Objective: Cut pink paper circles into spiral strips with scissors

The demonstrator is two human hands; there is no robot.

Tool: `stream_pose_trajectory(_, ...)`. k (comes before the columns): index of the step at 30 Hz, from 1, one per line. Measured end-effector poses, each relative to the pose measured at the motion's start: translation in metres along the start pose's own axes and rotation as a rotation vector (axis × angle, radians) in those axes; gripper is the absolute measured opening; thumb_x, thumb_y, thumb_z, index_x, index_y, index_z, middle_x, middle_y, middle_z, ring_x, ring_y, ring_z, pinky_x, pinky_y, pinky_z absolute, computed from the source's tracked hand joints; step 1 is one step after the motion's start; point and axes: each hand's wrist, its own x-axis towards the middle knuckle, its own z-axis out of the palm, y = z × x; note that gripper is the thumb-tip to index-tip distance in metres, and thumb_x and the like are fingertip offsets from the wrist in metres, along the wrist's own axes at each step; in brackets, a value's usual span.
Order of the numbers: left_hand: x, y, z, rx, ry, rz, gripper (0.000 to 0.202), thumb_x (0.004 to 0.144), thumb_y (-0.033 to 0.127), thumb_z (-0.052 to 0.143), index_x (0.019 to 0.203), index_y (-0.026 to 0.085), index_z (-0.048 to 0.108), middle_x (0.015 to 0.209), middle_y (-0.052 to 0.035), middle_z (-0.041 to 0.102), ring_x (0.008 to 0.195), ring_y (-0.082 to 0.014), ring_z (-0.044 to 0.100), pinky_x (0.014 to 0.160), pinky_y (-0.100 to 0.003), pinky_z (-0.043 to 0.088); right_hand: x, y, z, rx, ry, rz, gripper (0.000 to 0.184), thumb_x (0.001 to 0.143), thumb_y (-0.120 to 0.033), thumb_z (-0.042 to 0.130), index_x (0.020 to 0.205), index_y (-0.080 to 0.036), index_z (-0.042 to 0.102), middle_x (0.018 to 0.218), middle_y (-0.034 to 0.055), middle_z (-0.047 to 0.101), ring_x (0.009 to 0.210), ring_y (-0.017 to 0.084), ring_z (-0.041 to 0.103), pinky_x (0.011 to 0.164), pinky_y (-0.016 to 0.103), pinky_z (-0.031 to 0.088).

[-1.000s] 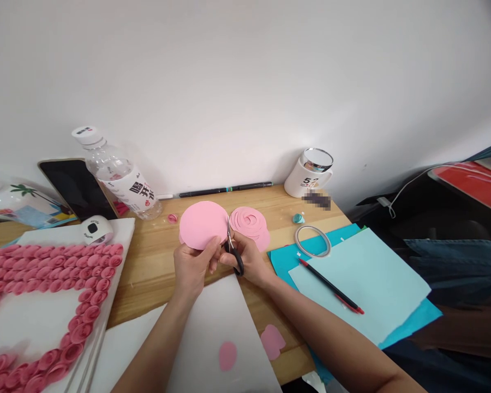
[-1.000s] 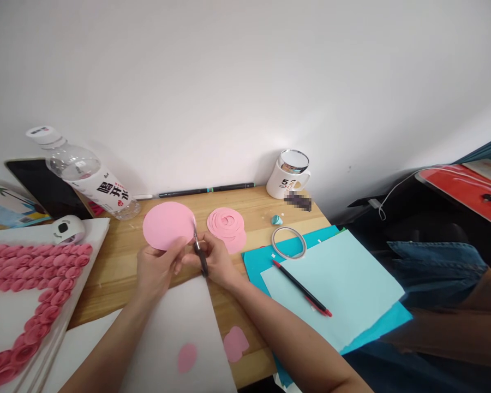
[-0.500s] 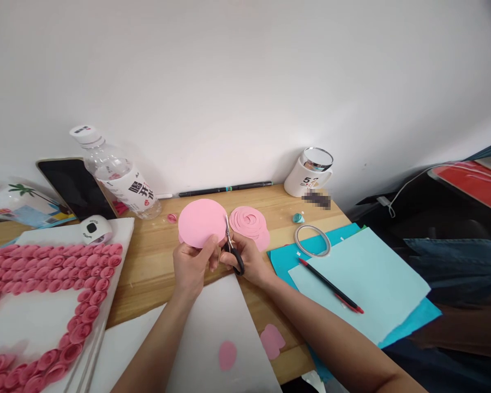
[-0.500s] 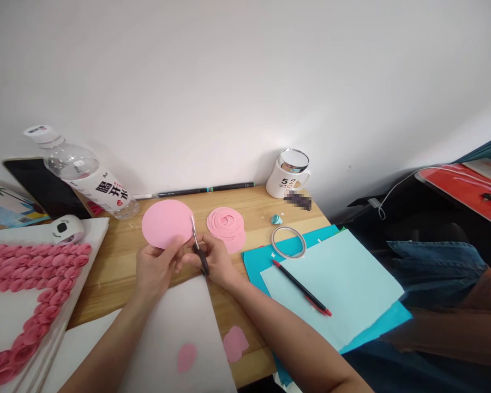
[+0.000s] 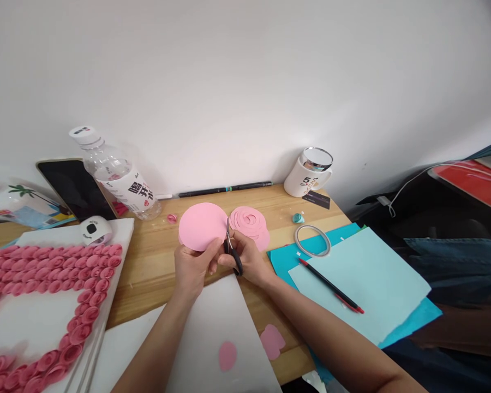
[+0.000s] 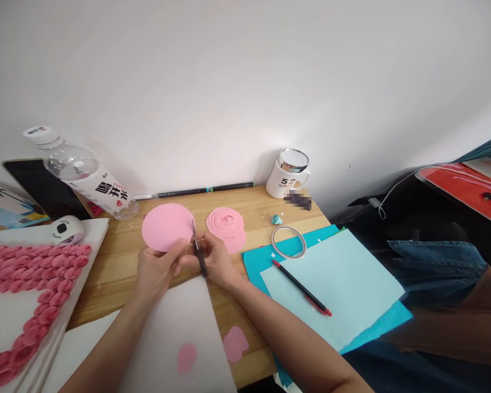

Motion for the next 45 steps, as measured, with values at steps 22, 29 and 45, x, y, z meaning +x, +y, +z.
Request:
stream_pose_trajectory(22, 0.0007, 0.0047, -0.0007, -0.018, -0.023, 0.063, 0.029, 0.065, 0.025, 0.071, 0.045, 0.014, 0.053, 0.033, 0.0061, 0.041, 0.031, -0.0039, 0.034, 0.033, -0.019, 0.024, -0.0001, 0.0029, -0.0034, -0.012, 0.037, 0.035, 0.048, 0.056, -0.044, 0.083, 0.081, -0.017, 0.052, 0.055, -0.0079, 0.042, 0.048, 0.005, 0.026, 0.045, 0.020, 0.018)
stream_pose_trajectory(29, 0.0007, 0.0037, -0.0009, -0.082, -0.064, 0.051, 0.026, 0.068, 0.028, 0.069, 0.050, 0.013, 0.056, 0.039, 0.0032, 0.050, 0.031, -0.0056, 0.040, 0.030, -0.019, 0.030, -0.0002, 0.0009, -0.0004, -0.010, 0.027, 0.047, 0.046, 0.057, -0.043, 0.082, 0.081, -0.018, 0.052, 0.053, -0.0075, 0.047, 0.045, 0.007, 0.037, 0.045, 0.020, 0.026)
stream_pose_trajectory(45, 0.0023, -0.0002, -0.0029, 0.029, -0.057, -0.012, 0.030, 0.060, 0.033, 0.073, 0.047, 0.012, 0.057, 0.038, 0.0021, 0.050, 0.031, -0.0052, 0.038, 0.031, -0.019, 0.027, 0.0009, 0.0011, -0.0015, -0.009, 0.014, -0.033, 0.052, 0.054, -0.045, 0.084, 0.085, -0.018, 0.052, 0.066, -0.0013, 0.059, 0.059, 0.013, 0.053, 0.056, 0.025, 0.038)
